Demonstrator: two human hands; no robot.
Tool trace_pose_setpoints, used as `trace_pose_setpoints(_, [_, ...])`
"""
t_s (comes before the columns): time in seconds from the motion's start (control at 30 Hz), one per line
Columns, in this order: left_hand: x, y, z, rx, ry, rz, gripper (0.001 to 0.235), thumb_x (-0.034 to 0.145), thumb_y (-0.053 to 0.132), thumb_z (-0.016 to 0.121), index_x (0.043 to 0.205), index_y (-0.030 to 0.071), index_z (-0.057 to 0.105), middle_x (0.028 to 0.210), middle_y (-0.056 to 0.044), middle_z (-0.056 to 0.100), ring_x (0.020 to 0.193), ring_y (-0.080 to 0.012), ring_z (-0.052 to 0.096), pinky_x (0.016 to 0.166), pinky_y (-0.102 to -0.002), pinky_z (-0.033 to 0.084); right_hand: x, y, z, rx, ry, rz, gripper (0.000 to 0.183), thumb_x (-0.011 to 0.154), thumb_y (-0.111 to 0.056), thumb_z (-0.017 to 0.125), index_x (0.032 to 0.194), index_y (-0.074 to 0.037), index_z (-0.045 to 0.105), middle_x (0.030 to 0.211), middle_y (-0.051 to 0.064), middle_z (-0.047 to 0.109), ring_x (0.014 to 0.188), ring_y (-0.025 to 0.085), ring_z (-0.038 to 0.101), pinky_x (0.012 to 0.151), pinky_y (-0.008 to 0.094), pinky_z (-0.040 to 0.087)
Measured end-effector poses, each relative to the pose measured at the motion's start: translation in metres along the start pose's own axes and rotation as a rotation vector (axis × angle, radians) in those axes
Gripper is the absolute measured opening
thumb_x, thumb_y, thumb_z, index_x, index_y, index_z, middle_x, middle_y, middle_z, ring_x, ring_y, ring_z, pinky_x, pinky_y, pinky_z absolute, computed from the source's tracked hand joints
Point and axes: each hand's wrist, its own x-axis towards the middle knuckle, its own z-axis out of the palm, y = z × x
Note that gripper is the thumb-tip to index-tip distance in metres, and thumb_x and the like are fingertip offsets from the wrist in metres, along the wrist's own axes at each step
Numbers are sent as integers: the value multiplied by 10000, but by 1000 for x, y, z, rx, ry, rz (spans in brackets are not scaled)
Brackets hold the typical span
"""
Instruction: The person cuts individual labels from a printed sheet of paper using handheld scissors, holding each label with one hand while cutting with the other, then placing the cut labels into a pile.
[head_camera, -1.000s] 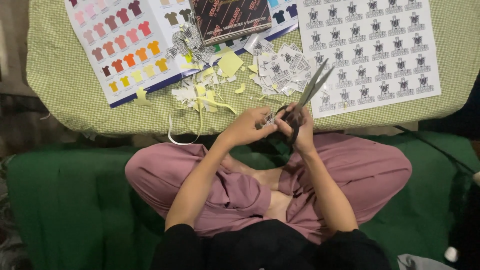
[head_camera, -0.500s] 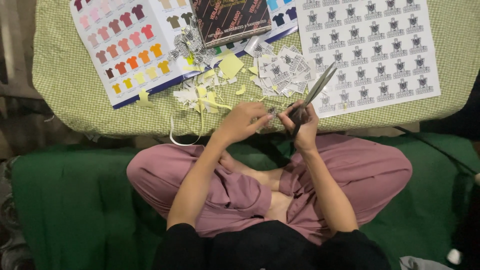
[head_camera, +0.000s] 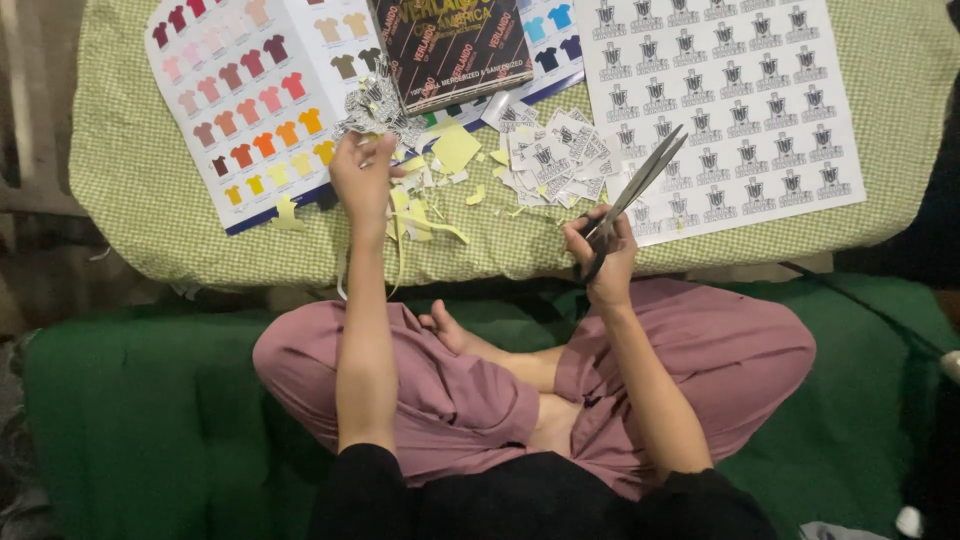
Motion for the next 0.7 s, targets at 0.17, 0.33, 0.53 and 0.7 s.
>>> trace_pose_setpoints(0.17, [-21, 31, 8, 136, 94, 57, 382, 1010, 133, 674, 1310, -54, 530, 890, -135, 758, 494, -174, 718, 433, -240, 556, 4, -6, -2, -26, -1, -50, 429, 847, -33, 878, 1158, -55, 583, 901, 150, 736, 681, 167, 706, 633, 272, 568])
trace_pose_setpoints(0.33, [-33, 40, 19, 281, 232, 190, 570, 1093, 217, 564, 1560, 34, 293, 1070, -197, 730, 478, -152, 701, 420, -186, 535, 26, -10, -24, -8, 33, -157, 419, 912, -146, 827, 1237, -95, 568, 856, 108, 694, 696, 158, 654, 686, 271, 554])
trace_pose_setpoints(0.53, [-69, 18, 79, 743, 66, 593, 365, 872, 135, 848, 1139, -34, 664, 1224, -247, 615, 1140, -431, 653, 843, -455, 629, 35, -42, -21, 63, -158, -364, 646, 954, -510, 690, 1400, -172, 367, 1163, 132, 601, 1064, 207, 612, 1057, 396, 493])
trace_pose_setpoints(0.7, [-91, 5, 129, 1016, -417, 755, 699, 1037, 587, 551, 1591, 184, 411, 1501, -124, 490, 1428, -332, 420, 1094, -465, 388, 31, -35, -21, 134, -129, -301, 528, 1048, -487, 557, 1426, -213, 309, 1279, 116, 603, 1176, 166, 610, 1102, 390, 467])
